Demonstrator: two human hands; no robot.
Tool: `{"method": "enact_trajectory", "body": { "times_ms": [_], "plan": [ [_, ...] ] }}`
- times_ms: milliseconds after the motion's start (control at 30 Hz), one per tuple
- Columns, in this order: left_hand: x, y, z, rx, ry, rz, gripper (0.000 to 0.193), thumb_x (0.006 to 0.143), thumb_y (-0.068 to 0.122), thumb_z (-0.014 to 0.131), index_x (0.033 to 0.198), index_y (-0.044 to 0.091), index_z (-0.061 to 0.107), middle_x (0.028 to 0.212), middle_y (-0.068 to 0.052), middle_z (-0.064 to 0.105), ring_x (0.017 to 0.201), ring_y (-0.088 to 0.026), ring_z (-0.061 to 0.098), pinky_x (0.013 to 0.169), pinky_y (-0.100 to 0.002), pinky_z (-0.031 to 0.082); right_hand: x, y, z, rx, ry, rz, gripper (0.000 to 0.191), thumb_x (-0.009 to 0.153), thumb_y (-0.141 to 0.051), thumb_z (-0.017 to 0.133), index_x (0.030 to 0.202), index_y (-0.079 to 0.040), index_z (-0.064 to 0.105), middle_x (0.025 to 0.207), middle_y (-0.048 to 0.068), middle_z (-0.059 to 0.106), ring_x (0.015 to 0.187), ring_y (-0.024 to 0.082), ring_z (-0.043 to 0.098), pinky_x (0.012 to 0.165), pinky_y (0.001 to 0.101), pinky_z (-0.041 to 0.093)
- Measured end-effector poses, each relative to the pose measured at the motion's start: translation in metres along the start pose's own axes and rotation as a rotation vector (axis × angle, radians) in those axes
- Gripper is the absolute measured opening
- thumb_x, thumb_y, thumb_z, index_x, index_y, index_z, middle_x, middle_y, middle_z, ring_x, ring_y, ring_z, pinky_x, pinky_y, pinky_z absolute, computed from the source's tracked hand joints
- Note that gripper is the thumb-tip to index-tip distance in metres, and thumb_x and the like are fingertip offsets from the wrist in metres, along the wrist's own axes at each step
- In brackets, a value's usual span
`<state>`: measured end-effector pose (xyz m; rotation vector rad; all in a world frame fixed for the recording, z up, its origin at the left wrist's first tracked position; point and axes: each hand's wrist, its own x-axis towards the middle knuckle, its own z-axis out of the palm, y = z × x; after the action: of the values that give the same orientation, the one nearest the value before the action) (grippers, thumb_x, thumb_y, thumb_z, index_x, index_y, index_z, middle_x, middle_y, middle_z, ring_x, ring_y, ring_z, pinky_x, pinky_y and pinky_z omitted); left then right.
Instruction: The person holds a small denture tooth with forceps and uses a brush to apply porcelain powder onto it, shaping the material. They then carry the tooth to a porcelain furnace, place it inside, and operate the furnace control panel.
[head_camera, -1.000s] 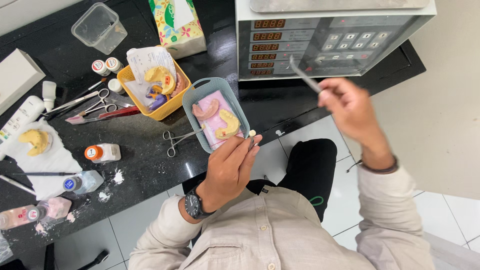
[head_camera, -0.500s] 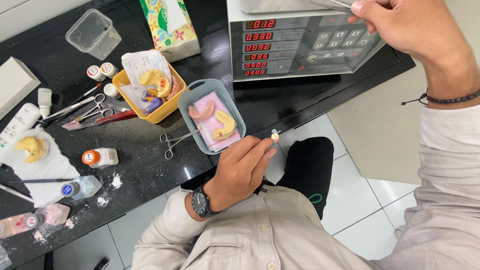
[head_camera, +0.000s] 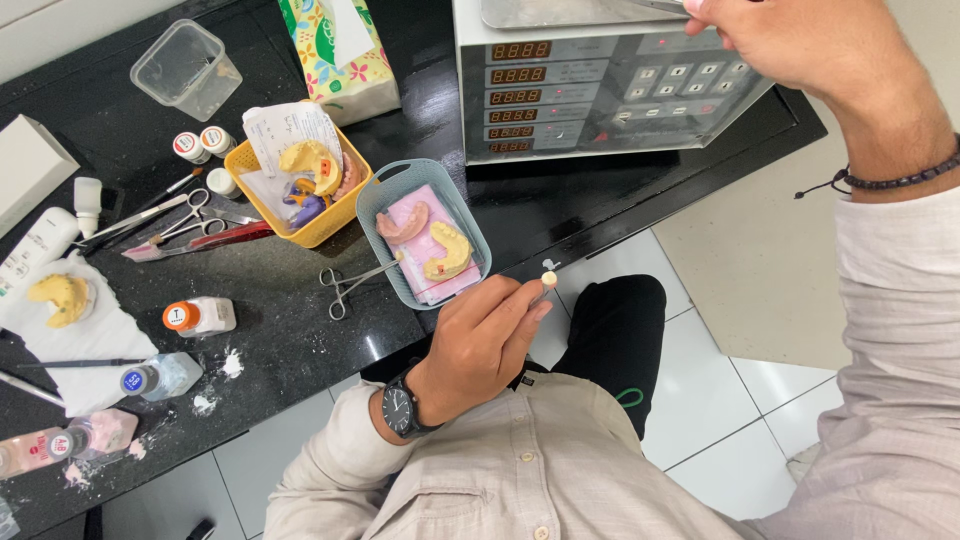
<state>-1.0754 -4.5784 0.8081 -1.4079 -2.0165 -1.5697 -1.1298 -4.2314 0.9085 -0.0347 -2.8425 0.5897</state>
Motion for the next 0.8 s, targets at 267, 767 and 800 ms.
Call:
{"method": "enact_trajectory", "body": {
  "times_ms": [267, 767, 800],
  "plan": [
    [-0.002, -0.001, -0.002, 0.004, 0.005, 0.002, 0.019, 0.096, -0.002, 0.073, 0.112, -0.008, 0.066, 0.090, -0.014, 0.064, 0.070, -0.026, 0.061, 0.061, -0.036, 0.048, 0.002, -0.002, 0.001, 0.020, -0.004, 0.012, 0.031, 0.109, -0.027, 0.059, 0.095, -0.002, 0.072, 0.071, 0.007, 0.061, 0.064, 0.017, 0.058, 0.055, 0.0326, 0.046],
    [-0.007, 0.001, -0.002, 0.015, -0.001, 0.008, 0.020, 0.095, -0.002, 0.073, 0.113, -0.008, 0.066, 0.090, -0.014, 0.064, 0.071, -0.027, 0.062, 0.062, -0.037, 0.049, -0.019, -0.008, 0.014, 0.235, 0.018, 0.187, 0.026, 0.106, -0.025, 0.063, 0.093, -0.004, 0.070, 0.071, -0.002, 0.059, 0.055, 0.007, 0.048, 0.049, 0.0231, 0.038],
    [-0.007, 0.001, -0.002, 0.010, -0.003, 0.006, 0.020, 0.095, -0.002, 0.072, 0.114, -0.008, 0.066, 0.091, -0.014, 0.064, 0.072, -0.027, 0.062, 0.062, -0.037, 0.049, -0.020, -0.006, 0.015, 0.302, 0.006, 0.220, 0.026, 0.108, -0.025, 0.064, 0.095, -0.003, 0.070, 0.071, -0.002, 0.058, 0.056, 0.006, 0.047, 0.049, 0.0222, 0.037]
  ]
}}
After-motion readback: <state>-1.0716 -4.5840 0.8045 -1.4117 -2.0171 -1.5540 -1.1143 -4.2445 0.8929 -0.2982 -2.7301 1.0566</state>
